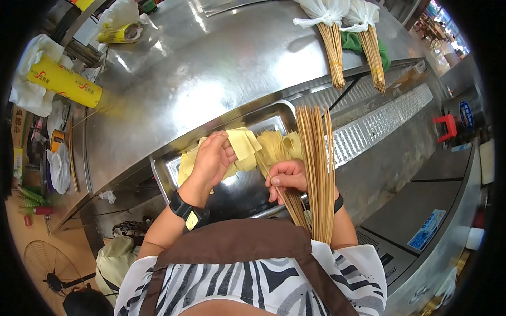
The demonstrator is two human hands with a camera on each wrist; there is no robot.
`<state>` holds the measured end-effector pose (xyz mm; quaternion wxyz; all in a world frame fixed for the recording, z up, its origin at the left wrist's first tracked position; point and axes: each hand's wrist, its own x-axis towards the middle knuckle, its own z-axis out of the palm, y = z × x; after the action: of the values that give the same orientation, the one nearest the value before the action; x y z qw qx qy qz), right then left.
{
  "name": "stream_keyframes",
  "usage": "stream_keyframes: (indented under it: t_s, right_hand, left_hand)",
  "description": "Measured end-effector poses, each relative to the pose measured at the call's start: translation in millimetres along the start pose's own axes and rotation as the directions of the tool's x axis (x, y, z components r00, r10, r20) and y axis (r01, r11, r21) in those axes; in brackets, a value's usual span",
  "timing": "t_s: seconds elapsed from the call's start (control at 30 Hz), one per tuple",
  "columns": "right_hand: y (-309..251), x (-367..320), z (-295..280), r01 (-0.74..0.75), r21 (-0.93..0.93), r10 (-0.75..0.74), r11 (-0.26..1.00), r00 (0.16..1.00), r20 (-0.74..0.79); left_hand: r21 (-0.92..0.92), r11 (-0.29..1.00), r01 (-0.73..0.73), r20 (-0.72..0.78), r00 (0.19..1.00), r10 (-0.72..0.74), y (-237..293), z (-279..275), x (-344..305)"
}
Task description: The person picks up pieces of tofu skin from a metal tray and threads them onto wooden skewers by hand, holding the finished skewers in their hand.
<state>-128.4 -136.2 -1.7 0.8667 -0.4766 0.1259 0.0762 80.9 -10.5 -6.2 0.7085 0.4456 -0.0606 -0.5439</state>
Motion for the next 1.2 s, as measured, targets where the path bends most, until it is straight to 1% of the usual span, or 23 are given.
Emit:
stream_keyframes:
  t_s: [0.03,0.1,0.13,0.2,0.23,0.3,0.33,0.4,0.43,0.5,0.53,0.67,0.73,0.8,0.83,0.9,1.0,1.03,1.1,1.13,1.2]
  right_hand:
    - [0,0,0,-0.014,-0.008,0.014,1.0,1.0,-0.003]
    - [-3,-1,5,-0.046,-0.011,0.046,0.999,0.999,-0.014]
    - [-3,-2,5,-0.044,-0.015,0.044,0.999,0.999,-0.013]
    - [-3,-2,6,-0.058,-0.01,0.058,0.998,0.998,-0.013]
    - [-3,-1,6,-0.058,-0.023,0.058,0.998,0.998,-0.008]
    - [-4,-2,8,-0.061,-0.036,0.061,0.997,0.998,-0.011]
    - [-4,-2,9,-0.065,-0.043,0.065,0.997,0.998,-0.016]
    - [-3,-1,8,-0.068,-0.048,0.068,0.997,0.998,-0.009]
    - [-3,-1,8,-0.071,-0.048,0.071,0.996,0.997,-0.005]
    - [-6,-2,11,-0.083,-0.057,0.082,0.995,0.997,-0.015]
    - [-7,-2,12,-0.096,-0.063,0.095,0.993,0.995,-0.025]
    - [-5,-3,11,-0.098,-0.055,0.096,0.994,0.995,-0.036]
    - [-5,-2,10,-0.083,-0.04,0.083,0.996,0.996,-0.012]
    - [-5,-2,9,-0.082,-0.056,0.081,0.995,0.997,-0.011]
    - [-5,-2,9,-0.08,-0.073,0.08,0.994,0.997,-0.011]
    - [-3,-1,8,-0.082,-0.063,0.081,0.995,0.997,-0.017]
    - [-2,-1,8,-0.083,-0.056,0.081,0.995,0.996,-0.028]
    - [-2,-1,8,-0.081,-0.056,0.079,0.995,0.996,-0.029]
    - [-3,-1,9,-0.083,-0.056,0.081,0.995,0.996,-0.031]
    - [-3,-1,10,-0.085,-0.056,0.083,0.995,0.996,-0.031]
    - [-5,-1,12,-0.084,-0.055,0.082,0.995,0.996,-0.029]
  left_hand:
    - [-0.001,1.0,-0.007,0.002,1.0,0.007,4,5,-1]
    - [-0.095,0.991,0.093,0.039,0.995,-0.09,14,18,-7]
    - [-0.095,0.991,0.089,0.041,0.996,-0.085,13,18,-7]
    - [0.05,0.999,0.02,0.045,0.999,-0.022,7,15,-5]
    - [0.05,0.999,0.014,0.046,0.999,-0.016,5,13,-3]
    - [0.15,0.984,-0.092,0.002,0.996,0.092,3,12,-1]
    - [0.149,0.984,-0.096,0.002,0.995,0.097,2,12,0]
    - [0.204,0.966,-0.156,-0.043,0.985,0.168,1,15,2]
    - [0.204,0.966,-0.158,-0.042,0.985,0.169,1,17,2]
    - [0.232,0.949,-0.215,0.007,0.976,0.219,0,21,-1]
    - [0.23,0.95,-0.213,0.009,0.976,0.216,0,23,-2]
    - [0.22,0.934,-0.281,0.071,0.96,0.272,-2,26,-4]
    - [0.23,0.924,-0.305,0.088,0.952,0.292,-4,25,-5]
    - [0.261,0.863,-0.433,0.19,0.899,0.394,-11,21,-7]
    - [0.263,0.866,-0.426,0.19,0.902,0.386,-16,18,-9]
    - [0.419,0.755,-0.504,0.259,0.863,0.433,-26,13,-13]
    - [0.46,0.744,-0.485,0.283,0.874,0.395,-33,11,-18]
    - [0.46,0.744,-0.484,0.284,0.874,0.394,-34,12,-17]
    - [0.415,0.769,-0.487,0.162,0.871,0.464,-32,16,-15]
    - [0.415,0.768,-0.488,0.163,0.87,0.465,-29,20,-14]
    - [0.165,0.864,-0.476,0.063,0.879,0.472,-21,32,-13]
